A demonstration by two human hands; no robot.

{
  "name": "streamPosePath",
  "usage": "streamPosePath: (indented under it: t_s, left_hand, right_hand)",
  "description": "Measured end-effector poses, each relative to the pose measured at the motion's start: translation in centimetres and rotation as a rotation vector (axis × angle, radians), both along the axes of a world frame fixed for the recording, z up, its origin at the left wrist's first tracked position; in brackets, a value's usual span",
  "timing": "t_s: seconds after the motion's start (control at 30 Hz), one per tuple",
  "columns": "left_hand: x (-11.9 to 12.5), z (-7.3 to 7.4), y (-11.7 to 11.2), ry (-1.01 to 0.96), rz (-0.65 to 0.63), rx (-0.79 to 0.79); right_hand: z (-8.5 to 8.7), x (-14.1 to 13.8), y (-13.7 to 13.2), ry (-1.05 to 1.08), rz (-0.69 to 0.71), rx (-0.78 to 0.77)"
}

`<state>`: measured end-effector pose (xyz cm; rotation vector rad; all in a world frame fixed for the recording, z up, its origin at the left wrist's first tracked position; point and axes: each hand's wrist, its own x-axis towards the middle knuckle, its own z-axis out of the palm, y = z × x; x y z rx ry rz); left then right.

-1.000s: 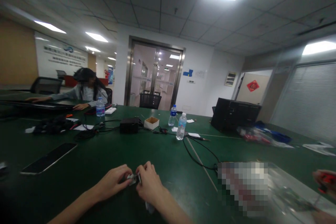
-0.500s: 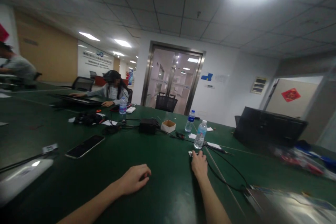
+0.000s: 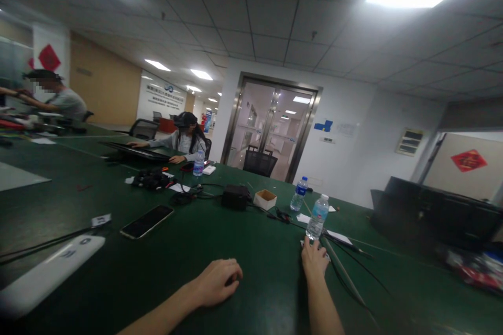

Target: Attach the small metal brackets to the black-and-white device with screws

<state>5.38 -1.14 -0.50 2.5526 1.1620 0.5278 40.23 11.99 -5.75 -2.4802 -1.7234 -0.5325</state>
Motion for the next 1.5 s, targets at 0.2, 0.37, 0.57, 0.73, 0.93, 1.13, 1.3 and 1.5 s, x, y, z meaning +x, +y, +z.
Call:
streamPosePath:
  t_s: [0.2,0.37,0.57,0.73,0.93,1.13,1.3,1.5]
  left_hand:
    - [-0.1,0.7,-0.4,0.019,-0.004,-0.018]
    - [-0.1,0.5,-0.2,0.013,-0.014,-0.020]
    - [-0.1,0.6,-0.3,0.019,-0.016,-0.051]
    - [-0.1,0.9,-0.5,0.016,-0.010,-0.065]
    - [-0.2,0.8,-0.4,0.012,-0.015,-0.066]
    - [0.0,0.5,-0.3,0.026,0.000,-0.032]
    - [0.0,0.4,-0.2,0.021,-0.009,-0.025]
    - [0.0,1.7,-0.8,0.036,0.008,-0.084]
  right_hand:
    - [-0.9,0.4,0.5,-0.027,-0.027,-0.016]
    - [-0.9,0.0,0.2,-0.083,-0.041,0.008]
    - [-0.7,-0.5,0.1,-0.086,-0.055,0.003]
    - [-0.7,-0.8,0.1,-0.085,-0.064,0.001]
    - [-0.5,-1.0,0.0,-0.076,-0.080,0.012]
    - [-0.4,-0.8,-0.1,-0.073,-0.062,0.001]
    - [-0.5,-0.6,-0.1,-0.083,-0.053,0.016]
    - [-0.5,-0.7,-0.1,-0.070,-0.062,0.006]
